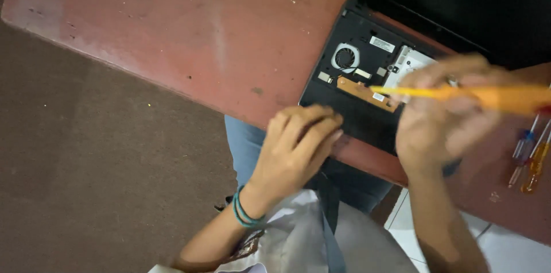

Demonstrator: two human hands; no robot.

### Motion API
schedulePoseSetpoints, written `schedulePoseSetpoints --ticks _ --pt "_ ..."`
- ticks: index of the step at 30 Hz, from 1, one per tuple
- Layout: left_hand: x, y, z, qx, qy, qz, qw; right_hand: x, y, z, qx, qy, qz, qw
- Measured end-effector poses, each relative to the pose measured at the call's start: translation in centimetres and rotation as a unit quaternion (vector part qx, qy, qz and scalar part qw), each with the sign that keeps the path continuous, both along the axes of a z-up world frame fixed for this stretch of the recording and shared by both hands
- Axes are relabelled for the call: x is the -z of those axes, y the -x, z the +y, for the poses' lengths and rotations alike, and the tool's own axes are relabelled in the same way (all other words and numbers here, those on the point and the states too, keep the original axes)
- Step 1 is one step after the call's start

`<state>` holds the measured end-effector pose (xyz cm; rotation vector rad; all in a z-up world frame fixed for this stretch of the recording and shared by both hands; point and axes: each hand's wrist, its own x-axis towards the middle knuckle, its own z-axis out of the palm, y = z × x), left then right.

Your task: Securing internal components and the hard drive of a laptop using a screwdriver and manual cable adjustment.

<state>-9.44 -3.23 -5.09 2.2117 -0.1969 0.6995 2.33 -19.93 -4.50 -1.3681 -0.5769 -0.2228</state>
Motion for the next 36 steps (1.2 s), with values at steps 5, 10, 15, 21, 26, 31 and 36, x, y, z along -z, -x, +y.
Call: schedulePoseSetpoints --ticks 5,10,15,21,26,31,36 --pt "1.7 -0.2 0.0 -0.142 -0.217 0.073 0.963 -2.1 -1.5 5.1 -0.01 0.185 -0.124 0.975" --pt "1.9 -0.4 -0.3 -0.161 -0.234 0.084 0.955 -1.1 -2.2 5.4 -0.072 0.205 -0.166 0.962" --pt "2.0 -0.6 -0.3 -0.159 -0.234 0.079 0.956 -1.0 -2.2 5.3 -0.076 0.205 -0.156 0.963" --pt "2.3 -0.5 -0.1 -0.158 -0.247 0.071 0.953 -0.6 -2.5 5.3 -0.096 0.21 -0.185 0.955" --pt "2.3 -0.4 0.0 -0.16 -0.245 0.07 0.954 -0.3 -2.5 5.2 -0.106 0.216 -0.185 0.953" --pt "2.2 -0.3 -0.1 -0.16 -0.239 0.063 0.956 -0.5 -2.4 5.3 -0.099 0.215 -0.183 0.954" --pt "2.2 -0.2 -0.1 -0.155 -0.234 0.077 0.957 -0.5 -2.3 5.2 -0.113 0.213 -0.174 0.955"
